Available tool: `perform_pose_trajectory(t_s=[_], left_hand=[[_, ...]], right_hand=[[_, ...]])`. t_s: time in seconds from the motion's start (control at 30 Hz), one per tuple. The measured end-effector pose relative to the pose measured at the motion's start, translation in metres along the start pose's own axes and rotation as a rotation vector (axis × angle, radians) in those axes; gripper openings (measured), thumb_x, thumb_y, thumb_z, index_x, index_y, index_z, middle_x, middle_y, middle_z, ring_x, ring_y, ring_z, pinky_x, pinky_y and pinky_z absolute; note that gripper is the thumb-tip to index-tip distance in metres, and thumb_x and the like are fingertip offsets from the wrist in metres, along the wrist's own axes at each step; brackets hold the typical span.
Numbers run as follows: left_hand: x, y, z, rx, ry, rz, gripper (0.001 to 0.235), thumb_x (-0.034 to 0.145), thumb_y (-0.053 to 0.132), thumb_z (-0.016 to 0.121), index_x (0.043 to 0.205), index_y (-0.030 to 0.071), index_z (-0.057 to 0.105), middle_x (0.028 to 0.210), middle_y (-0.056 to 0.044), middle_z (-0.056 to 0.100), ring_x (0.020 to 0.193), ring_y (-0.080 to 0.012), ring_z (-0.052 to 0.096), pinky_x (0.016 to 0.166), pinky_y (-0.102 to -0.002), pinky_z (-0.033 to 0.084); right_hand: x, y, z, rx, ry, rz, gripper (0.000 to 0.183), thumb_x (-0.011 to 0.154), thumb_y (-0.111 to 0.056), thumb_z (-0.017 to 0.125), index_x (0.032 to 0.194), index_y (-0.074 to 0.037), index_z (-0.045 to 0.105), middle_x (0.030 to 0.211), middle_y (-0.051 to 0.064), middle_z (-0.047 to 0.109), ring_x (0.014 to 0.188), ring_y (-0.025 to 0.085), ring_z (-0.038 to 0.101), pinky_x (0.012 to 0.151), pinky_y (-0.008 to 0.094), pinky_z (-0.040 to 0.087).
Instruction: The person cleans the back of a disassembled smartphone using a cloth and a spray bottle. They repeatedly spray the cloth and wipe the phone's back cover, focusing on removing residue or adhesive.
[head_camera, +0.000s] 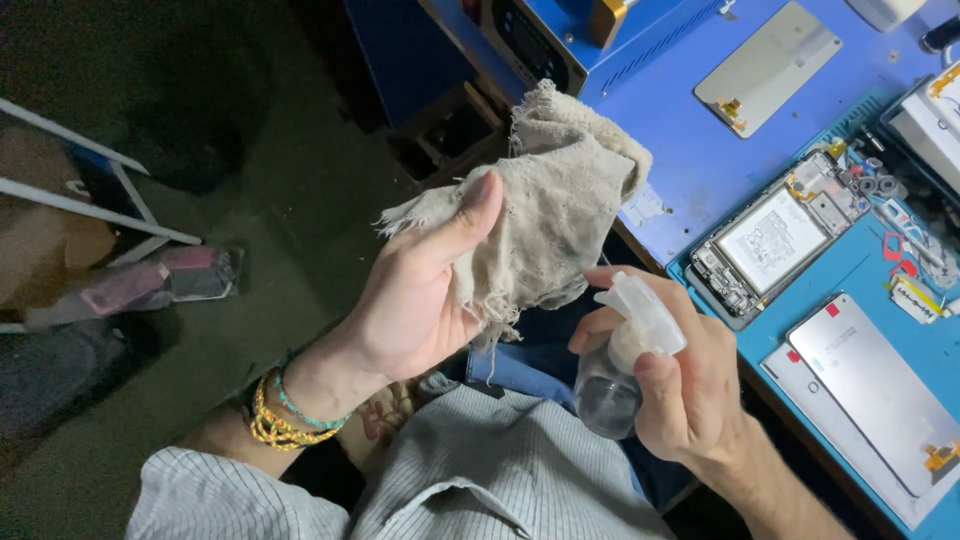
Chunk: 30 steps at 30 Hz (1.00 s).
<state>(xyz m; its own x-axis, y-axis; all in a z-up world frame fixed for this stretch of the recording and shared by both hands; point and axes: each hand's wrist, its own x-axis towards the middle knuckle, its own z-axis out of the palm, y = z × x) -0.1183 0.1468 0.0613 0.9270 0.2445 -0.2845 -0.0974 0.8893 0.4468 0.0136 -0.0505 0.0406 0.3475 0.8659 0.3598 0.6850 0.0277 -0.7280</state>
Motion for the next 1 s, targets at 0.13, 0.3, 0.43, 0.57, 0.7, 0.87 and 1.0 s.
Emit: perform_pose_trajectory(t_s=[0.13, 0.3, 0.43, 0.57, 0.7, 0.87, 1.0], left_hand=[[0.001, -0.002, -0.003, 0.007, -0.001, -0.002, 0.037, 0.11, 0.027, 0.057, 0.137, 0.003, 0.067, 0.142, -0.014, 0.07, 0.129, -0.0235, 0.067, 0.104, -0.034, 0.058], [0.003, -0.003, -0.005, -0.003, -0.008, 0.019, 0.035, 0.111, 0.025, 0.057, 0.134, 0.002, 0.068, 0.138, -0.015, 0.071, 0.126, -0.0234, 0.068, 0.104, -0.035, 0.058], [0.01, -0.005, -0.015, -0.009, 0.017, 0.073, 0.032, 0.111, 0.023, 0.058, 0.13, 0.0, 0.069, 0.131, -0.015, 0.074, 0.119, -0.023, 0.071, 0.097, -0.031, 0.06], [0.013, -0.005, 0.005, 0.098, 0.288, 0.103, 0.032, 0.105, 0.02, 0.06, 0.122, -0.004, 0.072, 0.134, -0.019, 0.075, 0.124, -0.0228, 0.071, 0.098, -0.033, 0.059], [0.012, -0.002, 0.017, 0.147, 0.298, 0.11, 0.049, 0.101, 0.021, 0.053, 0.137, -0.011, 0.064, 0.147, -0.025, 0.069, 0.139, -0.0293, 0.065, 0.117, -0.04, 0.053], [0.013, -0.002, 0.009, 0.201, 0.152, 0.156, 0.055, 0.103, 0.025, 0.054, 0.145, -0.011, 0.058, 0.155, -0.025, 0.062, 0.145, -0.0314, 0.059, 0.119, -0.042, 0.05], [0.018, -0.007, 0.018, 0.248, 0.112, 0.201, 0.045, 0.102, 0.022, 0.058, 0.135, -0.008, 0.066, 0.146, -0.023, 0.068, 0.141, -0.0285, 0.063, 0.121, -0.04, 0.052]], right_hand=[[-0.005, 0.008, 0.003, -0.081, -0.002, -0.012, 0.075, 0.112, -0.052, 0.014, 0.094, -0.011, 0.074, 0.088, 0.001, 0.072, 0.057, 0.015, 0.063, 0.05, 0.026, 0.044], [0.004, 0.003, -0.004, 0.028, 0.064, -0.013, 0.069, 0.111, -0.059, 0.024, 0.123, 0.001, 0.054, 0.084, 0.004, 0.08, 0.065, 0.016, 0.077, 0.063, 0.026, 0.057], [0.019, 0.04, -0.022, 0.146, 0.328, 0.021, 0.07, 0.116, -0.06, 0.028, 0.131, 0.005, 0.049, 0.085, 0.015, 0.074, 0.068, 0.024, 0.075, 0.064, 0.029, 0.055], [0.077, 0.084, -0.05, 0.0, 0.319, -0.161, 0.036, 0.133, -0.041, 0.025, 0.151, -0.01, 0.027, 0.107, 0.025, 0.065, 0.09, 0.037, 0.073, 0.083, 0.045, 0.066], [0.112, 0.12, -0.046, -0.179, 0.345, -0.206, 0.031, 0.133, -0.031, 0.028, 0.15, -0.005, 0.024, 0.125, 0.027, 0.075, 0.093, 0.033, 0.061, 0.085, 0.046, 0.049], [0.117, 0.116, -0.045, -0.258, 0.317, -0.21, 0.029, 0.13, -0.022, 0.028, 0.15, -0.001, 0.026, 0.134, 0.028, 0.074, 0.062, 0.018, 0.035, 0.058, 0.035, 0.03], [0.078, 0.098, -0.047, -0.217, 0.464, -0.131, 0.047, 0.13, -0.034, 0.057, 0.161, -0.021, 0.025, 0.147, 0.012, 0.041, 0.129, 0.03, 0.042, 0.11, 0.049, 0.042]])
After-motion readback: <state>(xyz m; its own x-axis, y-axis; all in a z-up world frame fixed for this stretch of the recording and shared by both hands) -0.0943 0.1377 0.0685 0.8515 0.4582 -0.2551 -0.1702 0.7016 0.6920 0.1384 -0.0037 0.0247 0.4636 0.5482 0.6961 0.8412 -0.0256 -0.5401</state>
